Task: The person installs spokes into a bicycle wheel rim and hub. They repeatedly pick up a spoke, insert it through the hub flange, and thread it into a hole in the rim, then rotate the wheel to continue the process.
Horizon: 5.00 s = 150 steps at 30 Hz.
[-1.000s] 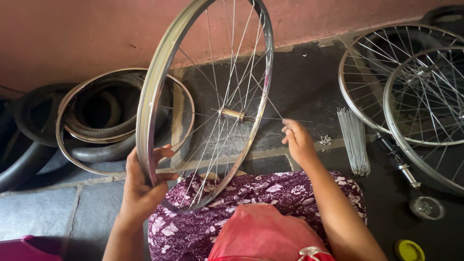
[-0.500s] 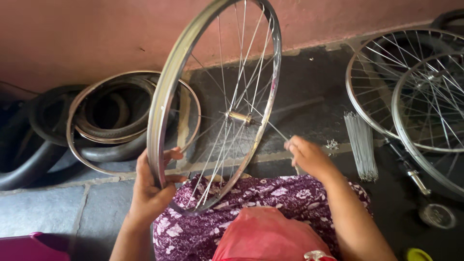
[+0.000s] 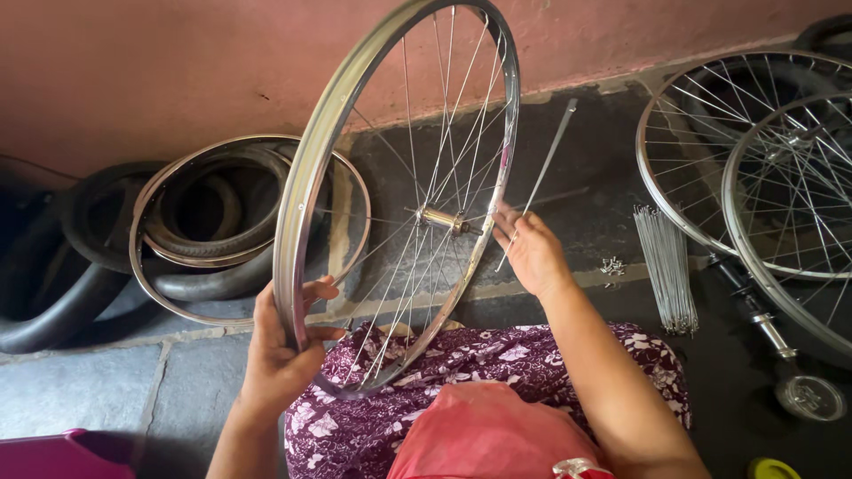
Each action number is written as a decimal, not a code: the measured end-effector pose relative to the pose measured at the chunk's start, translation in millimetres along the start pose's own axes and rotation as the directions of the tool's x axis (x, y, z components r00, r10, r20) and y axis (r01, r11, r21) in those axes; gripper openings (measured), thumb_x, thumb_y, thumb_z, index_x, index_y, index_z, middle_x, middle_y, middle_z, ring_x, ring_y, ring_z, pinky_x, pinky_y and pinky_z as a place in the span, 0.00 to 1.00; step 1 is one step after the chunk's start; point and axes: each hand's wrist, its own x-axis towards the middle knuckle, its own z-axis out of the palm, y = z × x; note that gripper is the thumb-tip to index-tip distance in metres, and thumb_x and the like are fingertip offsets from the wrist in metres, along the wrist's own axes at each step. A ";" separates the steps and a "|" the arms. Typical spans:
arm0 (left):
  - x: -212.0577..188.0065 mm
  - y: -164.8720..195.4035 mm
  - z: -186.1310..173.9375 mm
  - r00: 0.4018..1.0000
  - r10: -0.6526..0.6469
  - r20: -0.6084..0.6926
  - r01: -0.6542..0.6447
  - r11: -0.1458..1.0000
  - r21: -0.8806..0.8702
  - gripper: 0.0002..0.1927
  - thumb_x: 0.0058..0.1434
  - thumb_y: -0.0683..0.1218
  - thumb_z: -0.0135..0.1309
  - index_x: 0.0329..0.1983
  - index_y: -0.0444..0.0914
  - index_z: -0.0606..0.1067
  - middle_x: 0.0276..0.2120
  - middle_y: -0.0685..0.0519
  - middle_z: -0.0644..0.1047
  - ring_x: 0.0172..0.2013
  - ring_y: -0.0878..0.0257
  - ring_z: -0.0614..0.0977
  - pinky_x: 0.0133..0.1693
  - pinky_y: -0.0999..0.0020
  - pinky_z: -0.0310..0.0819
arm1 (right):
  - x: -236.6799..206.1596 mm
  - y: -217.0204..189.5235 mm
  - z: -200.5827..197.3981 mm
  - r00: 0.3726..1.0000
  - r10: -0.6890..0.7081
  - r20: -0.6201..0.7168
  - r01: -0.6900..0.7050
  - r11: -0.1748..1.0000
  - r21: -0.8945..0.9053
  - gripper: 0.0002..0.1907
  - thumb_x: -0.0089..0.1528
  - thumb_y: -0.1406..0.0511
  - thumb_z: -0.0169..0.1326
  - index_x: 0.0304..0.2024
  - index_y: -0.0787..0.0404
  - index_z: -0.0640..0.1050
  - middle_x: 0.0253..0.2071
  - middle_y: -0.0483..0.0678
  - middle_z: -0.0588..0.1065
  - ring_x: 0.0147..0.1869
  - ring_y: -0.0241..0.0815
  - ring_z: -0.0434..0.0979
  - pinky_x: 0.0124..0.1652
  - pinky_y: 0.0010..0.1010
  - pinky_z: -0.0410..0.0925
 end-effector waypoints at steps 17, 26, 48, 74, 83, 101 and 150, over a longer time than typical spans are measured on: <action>3.7 -0.1 2.2 1.000 0.026 0.014 -0.026 0.999 -0.043 0.47 0.46 0.26 0.39 0.73 0.39 0.52 0.64 0.40 0.67 0.65 0.53 0.71 0.48 0.61 0.83 | -25.8 4.3 -13.4 0.975 0.024 -0.223 -0.027 1.000 -0.011 0.08 0.70 0.66 0.45 0.50 0.61 0.71 0.62 0.52 0.71 0.63 0.50 0.72 0.61 0.46 0.68; -1.4 -0.2 3.8 1.000 -0.002 -0.003 0.002 0.999 -0.052 0.46 0.47 0.25 0.41 0.72 0.39 0.53 0.64 0.42 0.67 0.65 0.54 0.70 0.49 0.61 0.83 | 4.5 -15.9 -1.8 0.980 -0.135 -0.148 0.129 0.990 -0.054 0.07 0.73 0.68 0.48 0.47 0.65 0.76 0.52 0.54 0.76 0.52 0.43 0.77 0.58 0.37 0.72; 1.0 4.5 8.5 1.000 0.005 -0.024 -0.005 1.000 -0.029 0.47 0.46 0.25 0.41 0.72 0.39 0.52 0.63 0.42 0.68 0.65 0.55 0.71 0.47 0.63 0.83 | -110.2 14.7 38.6 0.970 -0.037 -0.239 -0.140 0.721 -0.679 0.11 0.70 0.67 0.47 0.52 0.60 0.78 0.36 0.50 0.80 0.39 0.40 0.81 0.40 0.30 0.74; -1.8 -0.3 5.8 1.000 0.019 0.000 -0.019 0.998 -0.053 0.46 0.46 0.25 0.41 0.72 0.39 0.53 0.65 0.43 0.67 0.66 0.54 0.70 0.49 0.62 0.83 | -130.6 -80.6 34.4 0.838 -0.466 0.284 0.060 -0.438 -0.897 0.12 0.61 0.69 0.60 0.46 0.48 0.84 0.42 0.41 0.78 0.43 0.46 0.79 0.42 0.36 0.72; -0.1 0.1 7.3 1.000 0.018 -0.001 -0.018 0.998 -0.054 0.46 0.46 0.25 0.41 0.71 0.38 0.53 0.65 0.43 0.67 0.66 0.54 0.70 0.49 0.61 0.84 | -126.2 -74.6 37.9 0.847 -0.473 0.243 0.056 -0.375 -0.925 0.12 0.63 0.68 0.59 0.46 0.48 0.85 0.43 0.41 0.78 0.45 0.45 0.80 0.42 0.35 0.72; -6.9 -5.0 8.3 1.000 -0.007 -0.013 0.006 0.998 -0.069 0.45 0.46 0.25 0.41 0.71 0.37 0.54 0.64 0.42 0.68 0.65 0.55 0.71 0.49 0.62 0.83 | -27.1 -11.5 47.2 0.790 -0.383 0.479 0.414 -0.244 -0.877 0.19 0.59 0.73 0.59 0.53 0.59 0.82 0.49 0.51 0.76 0.52 0.53 0.75 0.53 0.41 0.69; 206.4 -77.5 -37.8 0.782 -0.388 -0.487 0.172 0.887 -0.430 0.13 0.71 0.47 0.53 0.33 0.35 0.70 0.23 0.53 0.74 0.21 0.67 0.72 0.23 0.71 0.68 | 9.0 -4.1 112.3 0.836 -0.073 0.544 0.436 -0.514 -0.739 0.35 0.47 0.61 0.69 0.57 0.60 0.77 0.49 0.45 0.78 0.58 0.49 0.72 0.61 0.44 0.63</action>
